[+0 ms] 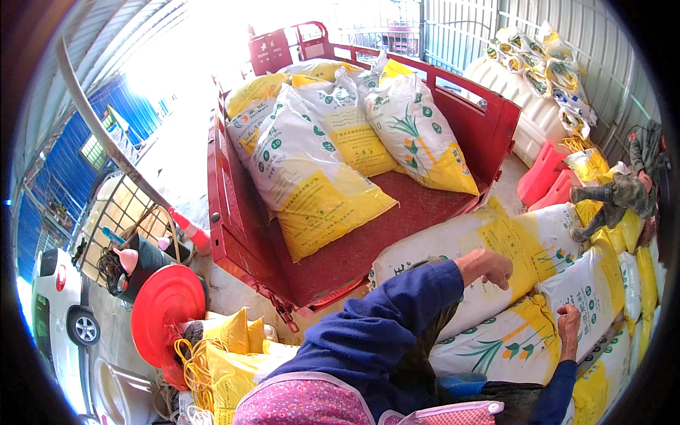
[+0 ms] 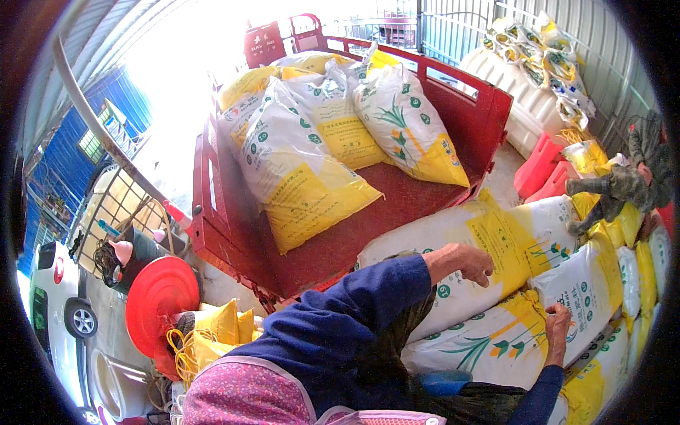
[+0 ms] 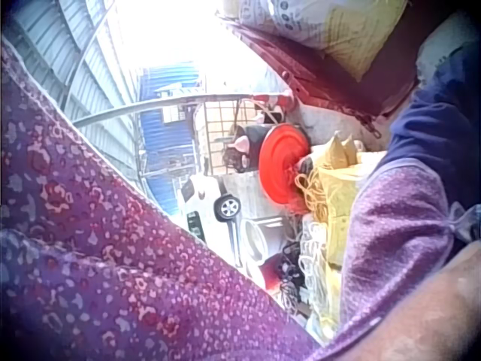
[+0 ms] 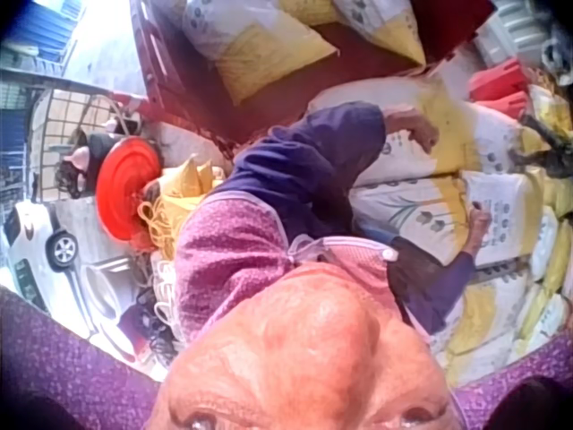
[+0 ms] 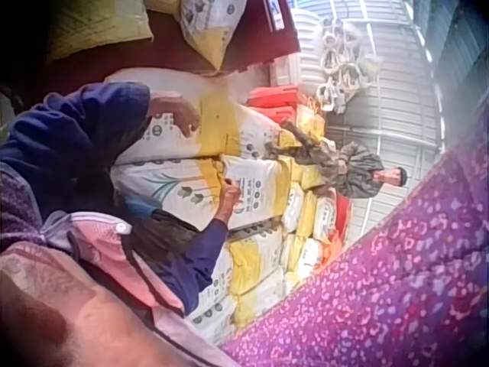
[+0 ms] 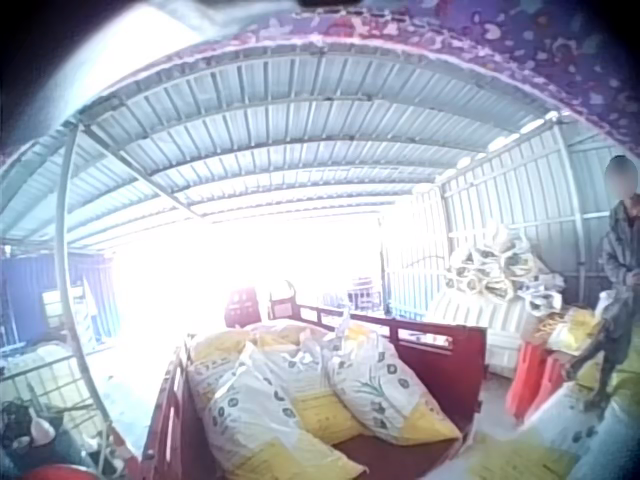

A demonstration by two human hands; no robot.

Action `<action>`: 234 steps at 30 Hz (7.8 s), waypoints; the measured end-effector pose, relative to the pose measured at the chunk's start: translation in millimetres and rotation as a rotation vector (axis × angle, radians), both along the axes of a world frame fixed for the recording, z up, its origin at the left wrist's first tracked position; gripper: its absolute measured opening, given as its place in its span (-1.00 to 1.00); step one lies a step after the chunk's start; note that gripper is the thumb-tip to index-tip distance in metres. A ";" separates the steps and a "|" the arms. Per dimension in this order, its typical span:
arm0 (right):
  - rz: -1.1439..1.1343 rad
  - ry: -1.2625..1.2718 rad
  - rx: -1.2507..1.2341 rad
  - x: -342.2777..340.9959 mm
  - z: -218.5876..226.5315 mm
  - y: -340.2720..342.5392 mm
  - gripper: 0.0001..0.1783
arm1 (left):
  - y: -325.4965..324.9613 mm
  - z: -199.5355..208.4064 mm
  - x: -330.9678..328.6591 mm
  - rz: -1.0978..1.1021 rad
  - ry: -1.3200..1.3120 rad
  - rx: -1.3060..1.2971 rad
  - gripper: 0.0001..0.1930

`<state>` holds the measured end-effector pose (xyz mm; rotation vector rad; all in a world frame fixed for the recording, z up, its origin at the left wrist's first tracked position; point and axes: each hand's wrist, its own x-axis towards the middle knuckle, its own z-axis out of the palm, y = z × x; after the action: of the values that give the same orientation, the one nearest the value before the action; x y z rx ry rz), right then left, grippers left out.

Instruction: The person organizes and stacks large bags of fertilizer inside the bed of a red truck, moving them by hand.

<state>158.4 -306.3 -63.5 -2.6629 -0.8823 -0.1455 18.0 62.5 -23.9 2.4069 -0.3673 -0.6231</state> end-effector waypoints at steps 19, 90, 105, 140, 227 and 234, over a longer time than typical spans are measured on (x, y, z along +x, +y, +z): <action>0.001 0.084 -0.058 2.6 -4.6 -5.9 -0.81 | -1.9 0.1 1.8 -0.017 -0.023 0.020 -0.60; 0.032 0.080 0.022 2.3 -5.9 -3.8 -0.85 | 2.4 1.6 -4.2 0.029 0.011 0.001 -0.55; -0.102 0.617 -0.082 -14.9 8.3 -3.6 -0.68 | -0.1 1.3 -0.9 0.038 0.017 -0.006 -0.46; -0.107 0.596 -0.087 -10.8 0.7 -7.1 -0.66 | 0.3 2.4 -1.8 0.016 0.021 0.020 -0.44; -0.139 0.643 -0.166 -29.2 21.7 18.9 -0.62 | 4.9 -9.1 -0.8 -0.005 -0.032 0.000 -0.62; -0.139 0.689 -0.124 -17.2 8.0 5.0 -0.65 | 2.5 0.9 -4.5 -0.011 -0.042 0.010 -0.61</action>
<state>141.3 -301.3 -55.5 -2.5848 -0.4857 0.7687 13.5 65.0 -23.0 2.4320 -0.3969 -0.5810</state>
